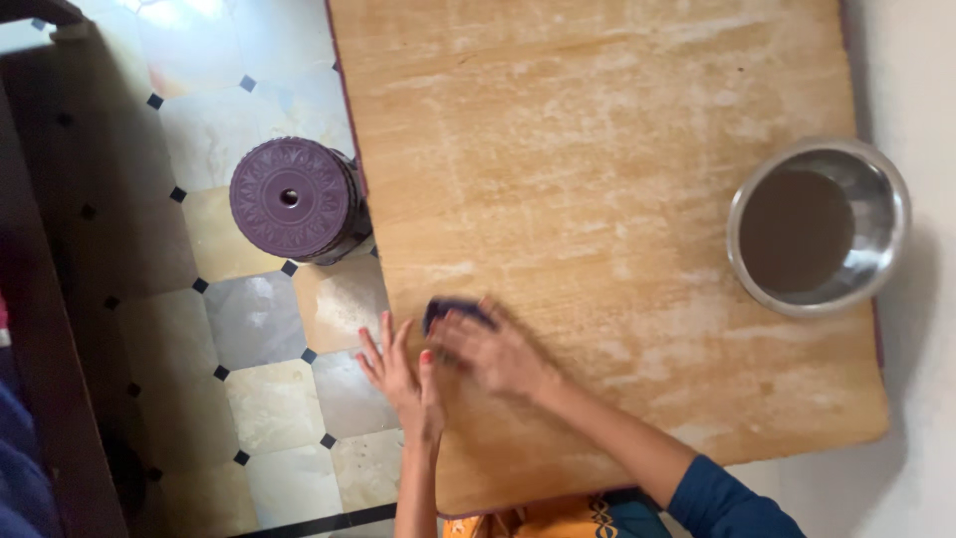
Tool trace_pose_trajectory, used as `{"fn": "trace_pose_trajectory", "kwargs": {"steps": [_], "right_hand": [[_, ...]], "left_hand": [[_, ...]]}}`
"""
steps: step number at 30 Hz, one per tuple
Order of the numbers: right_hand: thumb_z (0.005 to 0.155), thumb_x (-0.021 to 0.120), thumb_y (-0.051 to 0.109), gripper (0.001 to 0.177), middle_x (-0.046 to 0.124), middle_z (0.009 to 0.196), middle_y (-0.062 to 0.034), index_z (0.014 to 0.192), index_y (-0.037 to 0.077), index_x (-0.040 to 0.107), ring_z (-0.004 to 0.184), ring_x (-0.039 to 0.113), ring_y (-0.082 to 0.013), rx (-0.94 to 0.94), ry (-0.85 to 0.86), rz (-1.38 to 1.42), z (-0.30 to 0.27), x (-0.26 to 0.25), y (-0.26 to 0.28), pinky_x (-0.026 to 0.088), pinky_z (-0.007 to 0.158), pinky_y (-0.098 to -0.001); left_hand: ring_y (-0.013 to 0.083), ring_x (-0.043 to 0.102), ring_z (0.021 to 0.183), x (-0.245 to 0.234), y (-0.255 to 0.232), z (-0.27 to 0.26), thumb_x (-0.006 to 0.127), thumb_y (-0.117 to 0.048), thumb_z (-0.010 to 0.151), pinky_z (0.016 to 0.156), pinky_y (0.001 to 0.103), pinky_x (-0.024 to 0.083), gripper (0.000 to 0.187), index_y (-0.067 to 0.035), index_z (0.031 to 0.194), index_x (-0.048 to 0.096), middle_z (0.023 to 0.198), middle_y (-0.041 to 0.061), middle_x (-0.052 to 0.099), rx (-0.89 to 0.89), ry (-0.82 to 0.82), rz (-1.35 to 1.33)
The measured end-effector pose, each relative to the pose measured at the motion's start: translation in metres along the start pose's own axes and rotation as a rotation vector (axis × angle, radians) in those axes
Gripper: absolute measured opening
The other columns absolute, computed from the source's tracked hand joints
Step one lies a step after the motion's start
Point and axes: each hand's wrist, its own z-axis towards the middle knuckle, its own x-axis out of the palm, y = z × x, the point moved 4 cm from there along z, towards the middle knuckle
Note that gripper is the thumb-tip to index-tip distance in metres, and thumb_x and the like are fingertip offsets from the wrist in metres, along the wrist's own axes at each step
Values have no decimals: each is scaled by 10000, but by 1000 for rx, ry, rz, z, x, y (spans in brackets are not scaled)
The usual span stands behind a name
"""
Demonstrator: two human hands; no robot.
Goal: The person wipes a wooden table surface with a dark cloth, repeatedly dipping the cloth into a metal bowl of water to re-wet it. They move the bowl aside to clean underneath and continue wiping the entire tabletop area.
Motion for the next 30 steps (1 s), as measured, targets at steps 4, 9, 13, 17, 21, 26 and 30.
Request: {"fn": "trace_pose_trajectory", "kwargs": {"steps": [4, 9, 13, 17, 21, 26, 30], "right_hand": [[998, 557, 311, 557, 516, 1570, -95, 1507, 89, 523, 1464, 444, -292, 268, -58, -130, -21, -46, -110, 260, 1203, -567], [1085, 460, 300, 568, 391, 1648, -161, 1602, 71, 409, 1538, 325, -328, 806, -169, -170, -106, -85, -189, 199, 1247, -578], [1073, 447, 310, 616, 347, 1666, -215, 1608, 21, 353, 1551, 289, -377, 983, -298, -147, -123, -67, -167, 172, 1257, -581], [985, 487, 324, 723, 327, 1633, -271, 1573, -65, 324, 1531, 280, -432, 806, -239, 156, -78, -18, -62, 195, 1251, -539], [920, 526, 265, 677, 387, 1630, -204, 1524, -16, 412, 1557, 273, -356, 483, 14, 235, -50, 4, 50, 198, 1272, -496], [853, 540, 250, 617, 443, 1618, -85, 1448, 87, 526, 1542, 298, -258, 209, 177, -2, -73, -8, 73, 197, 1220, -540], [1001, 498, 272, 526, 480, 1586, -48, 1508, 134, 516, 1503, 375, -244, 493, 21, -55, -139, -33, -6, 220, 1215, -580]], "left_hand": [[349, 118, 1624, 31, -26, -2, 394, -435, 1068, 1294, 540, -23, 509, -129, 1444, 546, 1681, 78, 364, 79, 185, 45], [345, 131, 1587, 58, -47, -18, 312, -503, 1079, 1268, 528, 6, 729, -13, 1617, 275, 1690, 119, 294, 184, 149, 158], [337, 153, 1589, 40, -36, -32, 241, -536, 1078, 1279, 507, 40, 736, -35, 1616, 253, 1687, 114, 300, 114, 215, 113], [334, 174, 1593, 17, -21, -32, 229, -534, 1089, 1283, 498, 66, 718, -40, 1605, 297, 1671, 121, 339, 94, 227, 45], [334, 215, 1589, 4, -19, -29, 244, -492, 1104, 1290, 502, 81, 668, -44, 1587, 357, 1650, 129, 389, 168, 209, 50], [336, 225, 1586, 14, -45, -25, 293, -423, 1097, 1286, 512, 71, 581, -63, 1509, 490, 1633, 114, 415, 245, 334, 33], [339, 216, 1585, 43, -65, -39, 319, -371, 1096, 1285, 506, 69, 539, -51, 1480, 522, 1645, 115, 395, 338, 431, 51]]}}
